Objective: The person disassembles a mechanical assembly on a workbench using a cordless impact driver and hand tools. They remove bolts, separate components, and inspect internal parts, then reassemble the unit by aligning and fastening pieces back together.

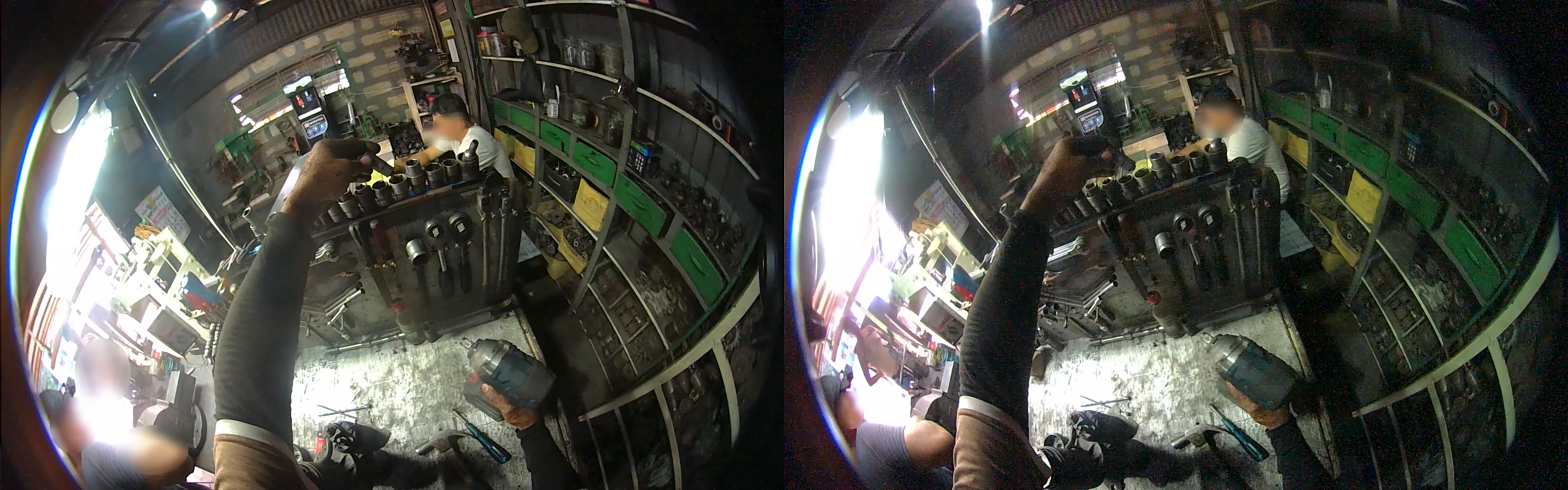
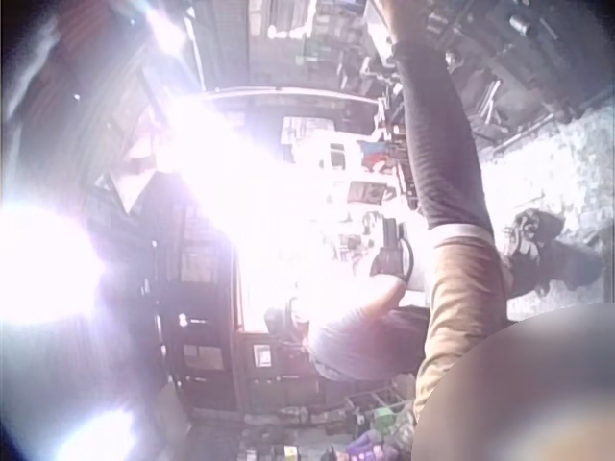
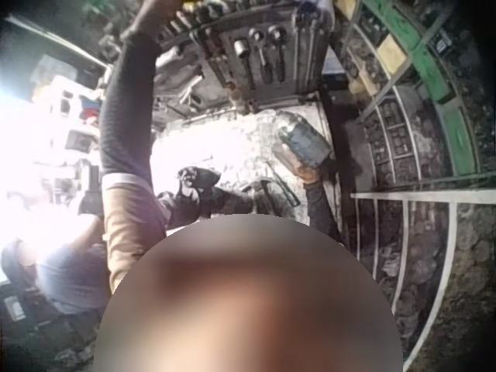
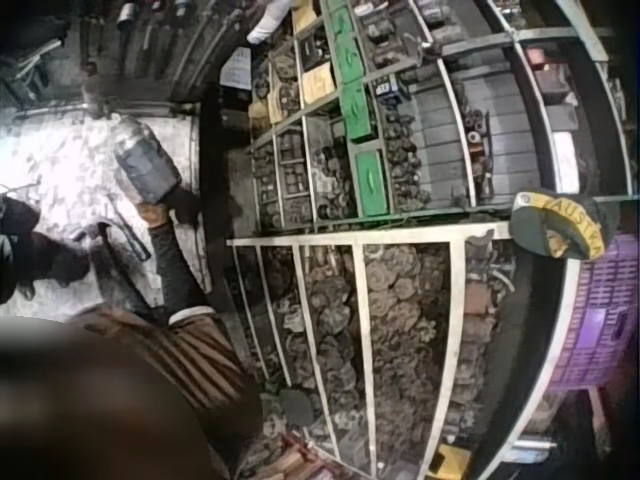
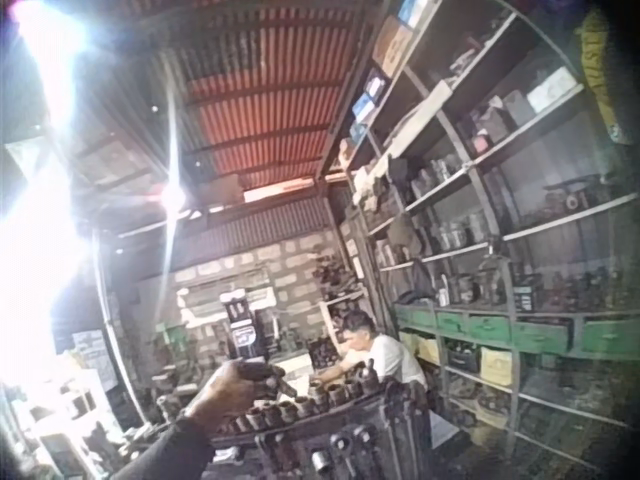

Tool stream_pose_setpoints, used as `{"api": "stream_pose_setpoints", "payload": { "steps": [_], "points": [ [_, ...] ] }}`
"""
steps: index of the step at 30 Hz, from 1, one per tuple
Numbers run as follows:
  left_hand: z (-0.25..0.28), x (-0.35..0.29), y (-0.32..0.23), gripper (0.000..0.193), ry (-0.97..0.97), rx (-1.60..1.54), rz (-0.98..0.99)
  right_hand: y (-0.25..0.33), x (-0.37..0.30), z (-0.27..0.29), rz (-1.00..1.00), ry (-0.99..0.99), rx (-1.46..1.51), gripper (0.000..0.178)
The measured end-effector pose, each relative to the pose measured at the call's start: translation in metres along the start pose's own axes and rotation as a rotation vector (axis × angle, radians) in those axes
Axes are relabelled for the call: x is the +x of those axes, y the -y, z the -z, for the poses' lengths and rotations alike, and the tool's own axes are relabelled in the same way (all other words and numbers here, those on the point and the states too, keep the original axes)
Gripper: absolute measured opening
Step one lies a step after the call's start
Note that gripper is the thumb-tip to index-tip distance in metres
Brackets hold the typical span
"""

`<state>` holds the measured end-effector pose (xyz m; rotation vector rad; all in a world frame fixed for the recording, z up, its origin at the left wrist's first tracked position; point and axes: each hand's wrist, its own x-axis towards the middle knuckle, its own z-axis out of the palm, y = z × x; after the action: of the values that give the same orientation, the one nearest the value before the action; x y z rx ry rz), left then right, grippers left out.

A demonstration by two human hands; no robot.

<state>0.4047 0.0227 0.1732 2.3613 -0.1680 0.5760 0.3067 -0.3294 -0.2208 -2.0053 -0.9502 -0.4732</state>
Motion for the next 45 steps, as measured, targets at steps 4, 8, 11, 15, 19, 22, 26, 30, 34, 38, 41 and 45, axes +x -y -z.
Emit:
{"api": "stream_pose_setpoints", "payload": {
  "steps": [4, 8, 11, 15, 19, 22, 26, 30, 34, 38, 41, 45],
  "points": [
    [0.004, 0.001, 0.006, 0.032, -0.020, 0.061, 0.005, -0.004, 0.002, 0.005, 0.420, 0.067, -0.706, 0.039],
    [-0.001, 0.004, 0.010, 0.029, -0.073, 0.166, -0.093, 0.007, 0.005, 0.007, -0.103, 0.034, 0.145, 0.038],
    [-0.011, 0.007, 0.008, 0.034, -0.075, -0.069, -0.031, 0.011, 0.007, 0.007, -0.200, -0.010, 0.338, 0.038],
    [-0.025, 0.006, -0.001, 0.040, -0.156, 0.262, -0.067, 0.009, 0.008, 0.006, 0.018, 0.037, 0.012, 0.037],
    [-0.032, 0.005, -0.007, 0.031, -0.154, 0.284, -0.094, 0.007, 0.005, 0.006, -0.017, 0.013, 0.004, 0.038],
    [-0.023, 0.001, -0.005, 0.024, -0.079, 0.229, 0.029, 0.006, 0.011, 0.010, 0.215, 0.003, -0.287, 0.041],
    [0.001, -0.039, -0.001, 0.034, 0.138, -0.143, -0.017, 0.009, 0.024, 0.013, 0.050, 0.037, 0.022, 0.058],
    [0.022, -0.153, -0.009, 0.033, 0.164, -0.450, 0.264, 0.016, 0.018, 0.013, -0.461, 0.049, 0.532, 0.065],
    [0.048, -0.263, -0.030, 0.042, -0.110, -0.956, 0.510, -0.004, -0.001, 0.010, -0.643, 0.109, 0.529, 0.055],
    [0.056, -0.335, -0.044, 0.065, -0.121, -0.941, 0.488, -0.032, -0.015, 0.001, -0.252, -0.024, 0.201, 0.030],
    [0.044, -0.374, -0.039, 0.051, -0.095, -1.143, 0.521, -0.032, -0.017, 0.004, -0.450, 0.062, 0.116, 0.029],
    [0.034, -0.397, -0.014, 0.049, -0.217, -1.219, 0.577, -0.012, -0.007, 0.013, -0.341, -0.056, 0.243, 0.032]
  ]
}}
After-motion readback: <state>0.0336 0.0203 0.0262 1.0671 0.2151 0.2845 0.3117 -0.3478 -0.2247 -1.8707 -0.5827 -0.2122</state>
